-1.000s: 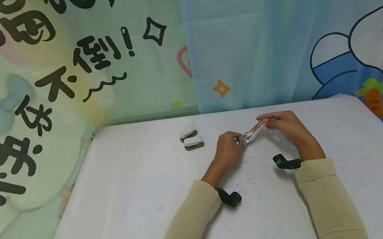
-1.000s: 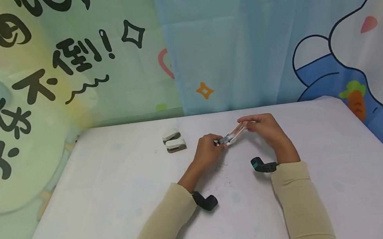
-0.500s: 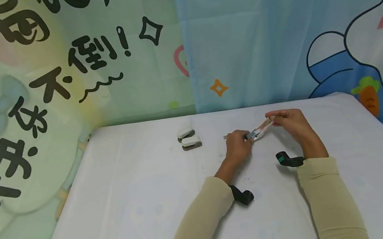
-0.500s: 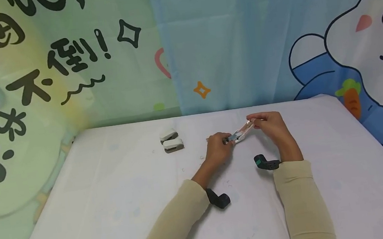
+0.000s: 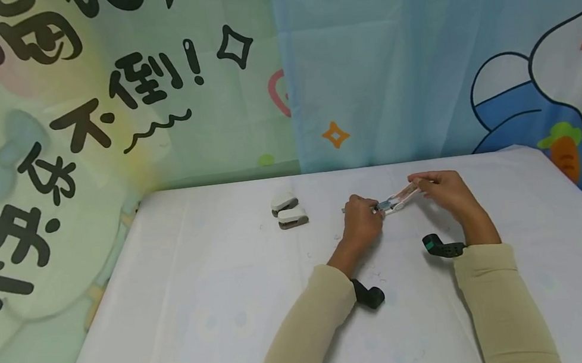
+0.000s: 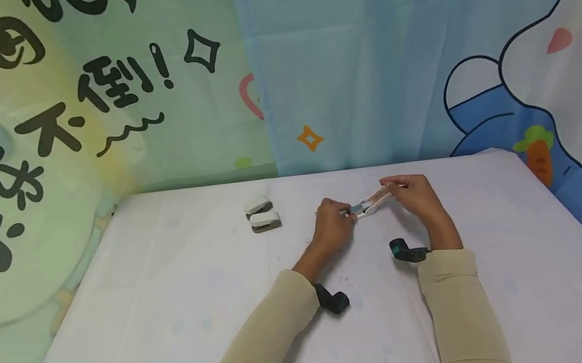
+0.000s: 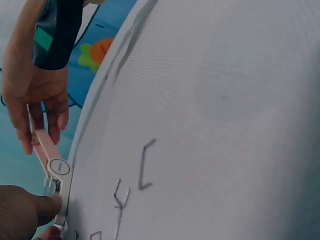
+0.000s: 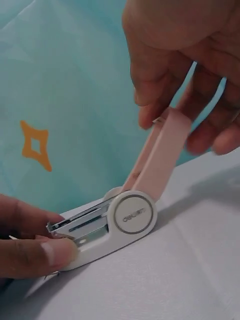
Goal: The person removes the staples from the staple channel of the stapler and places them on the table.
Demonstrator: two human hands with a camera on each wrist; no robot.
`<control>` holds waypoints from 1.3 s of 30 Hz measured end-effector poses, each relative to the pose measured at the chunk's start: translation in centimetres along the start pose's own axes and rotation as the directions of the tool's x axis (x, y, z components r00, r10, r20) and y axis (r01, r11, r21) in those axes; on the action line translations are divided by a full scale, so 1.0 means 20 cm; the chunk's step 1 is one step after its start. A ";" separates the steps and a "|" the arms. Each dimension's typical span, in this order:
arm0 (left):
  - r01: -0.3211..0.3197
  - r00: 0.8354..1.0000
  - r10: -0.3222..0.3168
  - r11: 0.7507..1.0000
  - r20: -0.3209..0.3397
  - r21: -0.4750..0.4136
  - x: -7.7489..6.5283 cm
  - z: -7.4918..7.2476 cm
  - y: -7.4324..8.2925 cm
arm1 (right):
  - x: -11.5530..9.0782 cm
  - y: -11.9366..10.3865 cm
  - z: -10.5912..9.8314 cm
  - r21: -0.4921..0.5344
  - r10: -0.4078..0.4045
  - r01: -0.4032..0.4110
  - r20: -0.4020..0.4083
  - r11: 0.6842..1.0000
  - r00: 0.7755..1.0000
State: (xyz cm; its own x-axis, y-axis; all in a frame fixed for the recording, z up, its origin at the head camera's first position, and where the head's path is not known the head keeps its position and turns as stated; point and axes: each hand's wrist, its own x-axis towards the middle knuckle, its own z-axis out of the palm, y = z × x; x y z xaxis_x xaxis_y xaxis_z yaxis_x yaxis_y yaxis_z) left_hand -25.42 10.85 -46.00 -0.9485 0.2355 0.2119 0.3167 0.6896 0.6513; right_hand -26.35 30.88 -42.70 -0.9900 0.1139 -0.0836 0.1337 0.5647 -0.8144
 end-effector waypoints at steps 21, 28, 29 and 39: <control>-0.119 0.993 0.118 0.991 0.011 0.067 -0.03 -0.37 -0.20 | -0.05 -0.36 0.25 -0.089 -0.485 0.501 0.156 0.861 0.860; -0.157 0.982 0.161 0.987 0.101 -0.046 -0.07 -0.62 -0.36 | 0.03 -0.49 0.38 0.044 -0.530 0.563 0.404 0.825 0.745; -0.157 0.982 0.162 0.986 0.100 -0.050 -0.08 -0.65 -0.38 | 0.04 -0.51 0.41 0.056 -0.530 0.563 0.424 0.824 0.734; -0.137 0.990 0.138 0.989 0.009 -0.062 -0.15 -0.79 -0.55 | 0.11 -0.57 0.68 0.109 -0.548 0.581 0.505 0.806 0.666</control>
State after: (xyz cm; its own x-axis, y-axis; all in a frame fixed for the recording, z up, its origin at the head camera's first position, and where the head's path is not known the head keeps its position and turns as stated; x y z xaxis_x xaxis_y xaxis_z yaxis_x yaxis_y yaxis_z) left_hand -26.10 -8.27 -42.24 -0.8957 0.3346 0.2929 0.4426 0.6072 0.6598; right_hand -30.63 13.54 -41.43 -0.7559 -0.6469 0.1008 -0.4725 0.4326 -0.7679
